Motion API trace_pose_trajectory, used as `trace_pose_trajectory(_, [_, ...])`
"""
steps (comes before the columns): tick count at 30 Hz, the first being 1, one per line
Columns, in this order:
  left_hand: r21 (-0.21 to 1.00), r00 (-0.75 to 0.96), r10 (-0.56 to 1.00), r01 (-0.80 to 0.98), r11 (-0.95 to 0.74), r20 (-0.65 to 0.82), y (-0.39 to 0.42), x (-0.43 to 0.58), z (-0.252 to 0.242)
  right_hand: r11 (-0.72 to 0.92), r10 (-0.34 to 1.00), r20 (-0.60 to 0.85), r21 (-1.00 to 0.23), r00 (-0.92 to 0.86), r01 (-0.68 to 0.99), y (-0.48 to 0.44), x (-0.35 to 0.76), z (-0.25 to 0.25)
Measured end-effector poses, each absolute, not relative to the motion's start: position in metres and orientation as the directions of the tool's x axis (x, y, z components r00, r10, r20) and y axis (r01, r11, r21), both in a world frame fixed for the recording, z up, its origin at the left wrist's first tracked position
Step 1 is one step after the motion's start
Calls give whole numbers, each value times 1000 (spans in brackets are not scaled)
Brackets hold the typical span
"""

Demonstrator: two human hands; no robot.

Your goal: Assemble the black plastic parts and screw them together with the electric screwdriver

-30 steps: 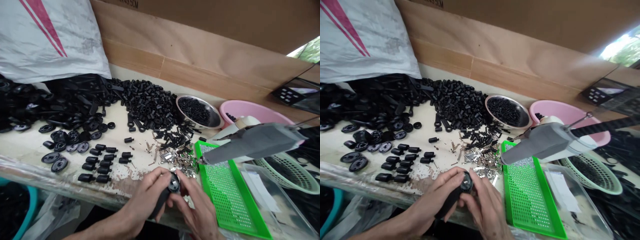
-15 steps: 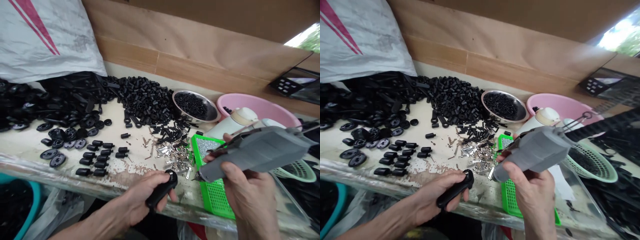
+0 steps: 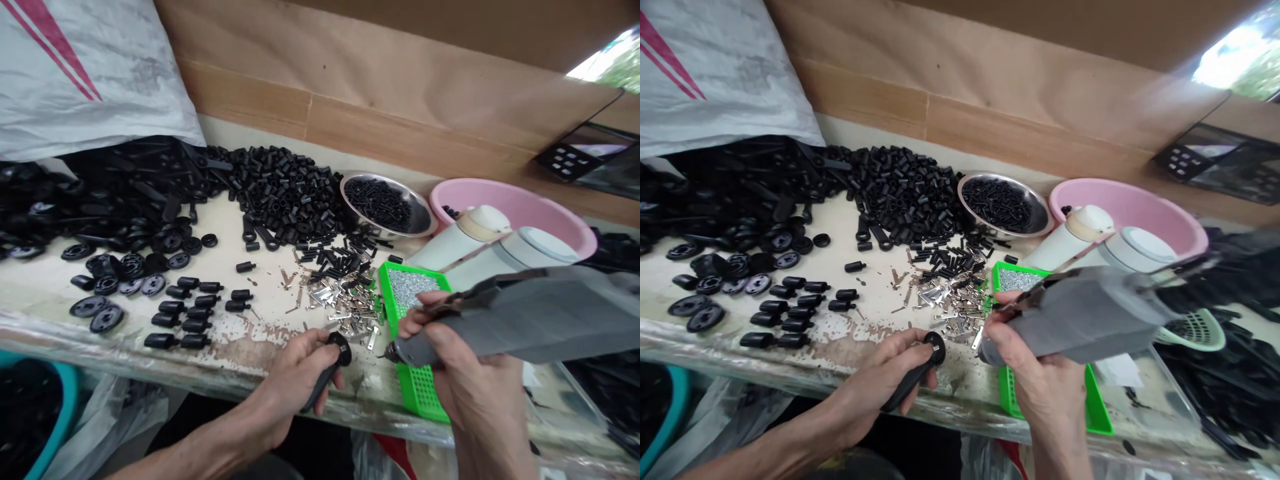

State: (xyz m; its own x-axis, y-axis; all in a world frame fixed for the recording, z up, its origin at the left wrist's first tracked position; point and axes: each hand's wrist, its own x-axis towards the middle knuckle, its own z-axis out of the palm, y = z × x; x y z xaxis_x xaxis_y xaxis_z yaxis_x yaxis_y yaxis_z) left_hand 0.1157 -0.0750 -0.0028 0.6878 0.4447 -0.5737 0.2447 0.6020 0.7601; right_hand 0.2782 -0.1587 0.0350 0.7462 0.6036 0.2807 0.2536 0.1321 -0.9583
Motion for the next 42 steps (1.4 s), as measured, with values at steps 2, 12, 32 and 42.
trace_pose_trajectory(2, [784, 679, 466, 271, 559, -567, -77, 120, -8, 244, 608, 264, -960, 749, 140, -154, 270, 42])
trace_pose_trajectory(12, [795, 686, 466, 282, 538, -559, -79, 129, -15, 403, 665, 204, -908, 719, -116, -141, 238, 44])
trace_pose_trajectory(32, [777, 706, 440, 250, 578, -555, -79, 128, -20, 328, 718, 232, -944, 656, -25, -139, 232, 19])
trace_pose_trajectory(42, [655, 811, 226, 236, 718, -540, -57, 121, -19, 407, 791, 218, -885, 572, -227, -139, 253, 45])
